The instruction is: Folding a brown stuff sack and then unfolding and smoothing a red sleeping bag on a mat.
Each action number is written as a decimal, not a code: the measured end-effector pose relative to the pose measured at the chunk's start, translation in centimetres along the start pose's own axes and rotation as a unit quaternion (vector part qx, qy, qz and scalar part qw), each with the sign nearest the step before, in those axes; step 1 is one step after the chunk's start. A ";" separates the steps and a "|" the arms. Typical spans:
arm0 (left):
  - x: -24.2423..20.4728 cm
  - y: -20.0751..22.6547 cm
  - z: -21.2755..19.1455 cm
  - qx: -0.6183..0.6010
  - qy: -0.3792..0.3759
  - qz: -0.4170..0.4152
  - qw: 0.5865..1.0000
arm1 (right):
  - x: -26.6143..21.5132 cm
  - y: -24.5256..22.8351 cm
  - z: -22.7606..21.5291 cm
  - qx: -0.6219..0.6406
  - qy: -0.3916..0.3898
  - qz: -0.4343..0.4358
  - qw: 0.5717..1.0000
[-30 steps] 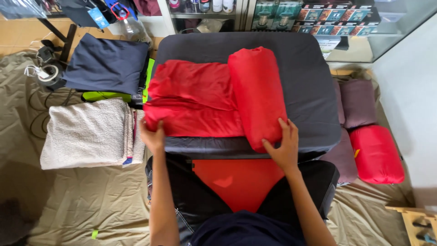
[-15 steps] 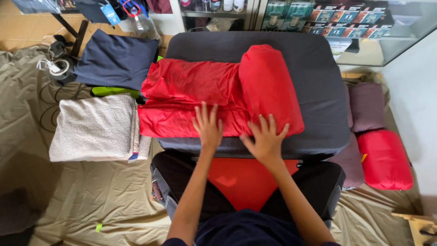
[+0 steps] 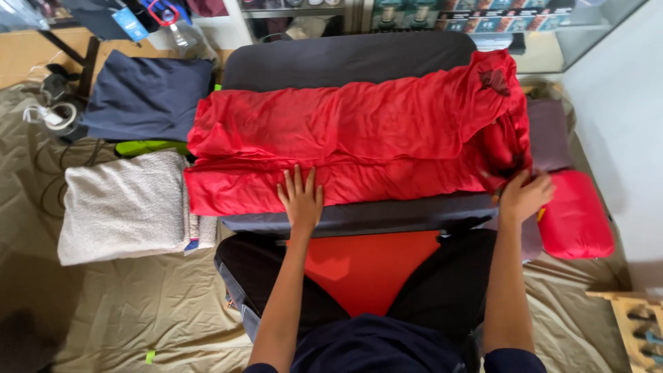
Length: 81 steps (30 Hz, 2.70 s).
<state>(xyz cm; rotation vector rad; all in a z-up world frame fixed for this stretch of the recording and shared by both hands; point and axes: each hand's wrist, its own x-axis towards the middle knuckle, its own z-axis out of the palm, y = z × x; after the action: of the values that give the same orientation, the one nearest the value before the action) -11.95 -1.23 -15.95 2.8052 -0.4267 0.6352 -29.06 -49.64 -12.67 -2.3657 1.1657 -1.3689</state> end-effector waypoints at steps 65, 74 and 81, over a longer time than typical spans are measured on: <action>17.5 11.2 9.2 0.026 -0.040 -0.020 0.999 | 4.1 -9.0 12.3 -0.007 -0.137 -0.211 0.968; 18.9 -9.5 4.0 0.236 -0.133 -0.250 0.930 | 3.9 -8.4 12.5 -0.007 -0.146 -0.219 0.965; 14.9 -21.6 6.5 0.105 -0.099 -0.384 0.912 | 4.0 -8.7 12.6 -0.022 -0.115 -0.232 0.966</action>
<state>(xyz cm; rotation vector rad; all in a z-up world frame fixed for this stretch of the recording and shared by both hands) 10.56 13.56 -18.45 2.8901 0.7398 0.2210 -13.27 -49.33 -12.82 -2.8571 0.6064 -1.1398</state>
